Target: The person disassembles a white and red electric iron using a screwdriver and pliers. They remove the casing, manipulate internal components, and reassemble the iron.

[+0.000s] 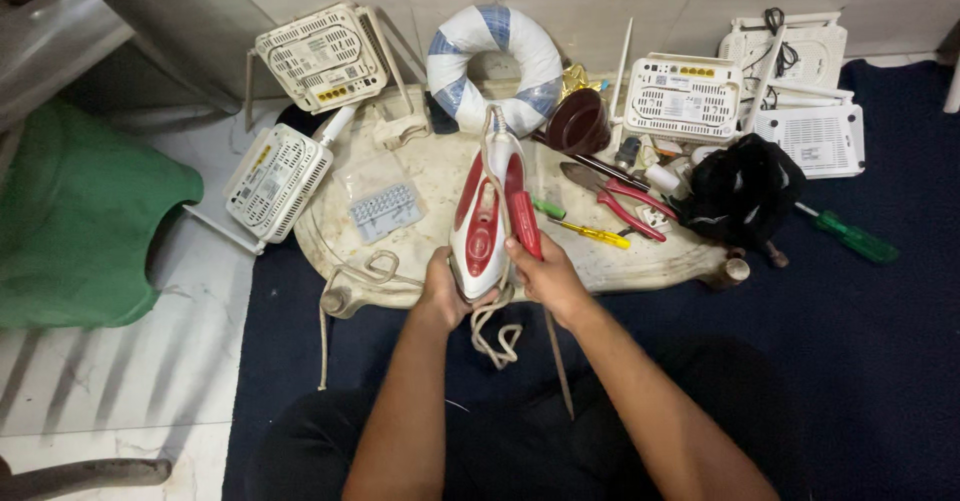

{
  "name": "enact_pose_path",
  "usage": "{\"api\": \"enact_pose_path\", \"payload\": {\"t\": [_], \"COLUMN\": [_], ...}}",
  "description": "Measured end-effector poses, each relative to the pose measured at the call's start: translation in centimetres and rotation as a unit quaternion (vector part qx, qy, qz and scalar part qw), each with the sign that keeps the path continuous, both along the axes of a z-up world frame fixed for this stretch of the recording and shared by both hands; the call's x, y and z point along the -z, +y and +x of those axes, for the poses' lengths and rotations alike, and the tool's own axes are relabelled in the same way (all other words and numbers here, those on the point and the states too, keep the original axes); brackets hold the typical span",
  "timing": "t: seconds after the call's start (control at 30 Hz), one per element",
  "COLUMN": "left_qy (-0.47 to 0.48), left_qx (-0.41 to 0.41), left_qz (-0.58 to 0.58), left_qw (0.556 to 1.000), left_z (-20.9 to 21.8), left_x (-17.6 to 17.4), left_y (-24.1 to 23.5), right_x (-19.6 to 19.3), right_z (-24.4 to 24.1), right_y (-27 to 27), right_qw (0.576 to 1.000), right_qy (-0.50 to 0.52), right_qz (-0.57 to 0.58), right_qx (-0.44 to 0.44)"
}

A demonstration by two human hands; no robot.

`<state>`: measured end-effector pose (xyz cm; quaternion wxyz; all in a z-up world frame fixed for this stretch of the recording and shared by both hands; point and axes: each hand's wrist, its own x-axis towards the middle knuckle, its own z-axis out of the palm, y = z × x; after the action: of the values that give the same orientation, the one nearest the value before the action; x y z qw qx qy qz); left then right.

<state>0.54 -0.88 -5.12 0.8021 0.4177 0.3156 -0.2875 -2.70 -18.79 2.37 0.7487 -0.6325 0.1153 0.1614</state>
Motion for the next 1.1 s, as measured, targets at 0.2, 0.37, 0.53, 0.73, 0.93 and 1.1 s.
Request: {"api": "enact_pose_path", "payload": {"t": [0.2,0.37,0.53,0.73,0.93,1.1], "left_qy": [-0.086,-0.127,-0.413,-0.471,-0.391,-0.351], "left_qx": [0.122,0.227,0.117,0.099,0.127,0.096], "left_qz": [0.337,0.646,0.600,0.549,0.587,0.521], "left_qw": [0.930,0.718,0.675,0.683,0.698,0.772], "left_z": [0.1,-1.7,-1.9,-2.5,-2.0,-1.8], "left_x": [-0.8,-5.4,-8.4,-7.9,-9.4,-11.2], "left_y": [0.2,-2.2,-2.6,-3.3,-3.6,-2.2], "right_x": [0.8,1.3,1.9,1.9,1.1,2.0], "right_z": [0.6,1.1,2.0,2.6,2.6,3.2], "right_y": [0.6,0.0,0.0,-0.5,-1.1,-2.5], "right_qw": [0.997,0.997,0.995,0.991,0.992,0.997], "right_qy": [-0.051,-0.044,-0.001,0.031,0.071,0.006], "right_qz": [-0.039,-0.019,0.059,0.109,0.074,0.010], "right_qx": [0.050,0.068,0.084,0.066,0.072,0.073]}}
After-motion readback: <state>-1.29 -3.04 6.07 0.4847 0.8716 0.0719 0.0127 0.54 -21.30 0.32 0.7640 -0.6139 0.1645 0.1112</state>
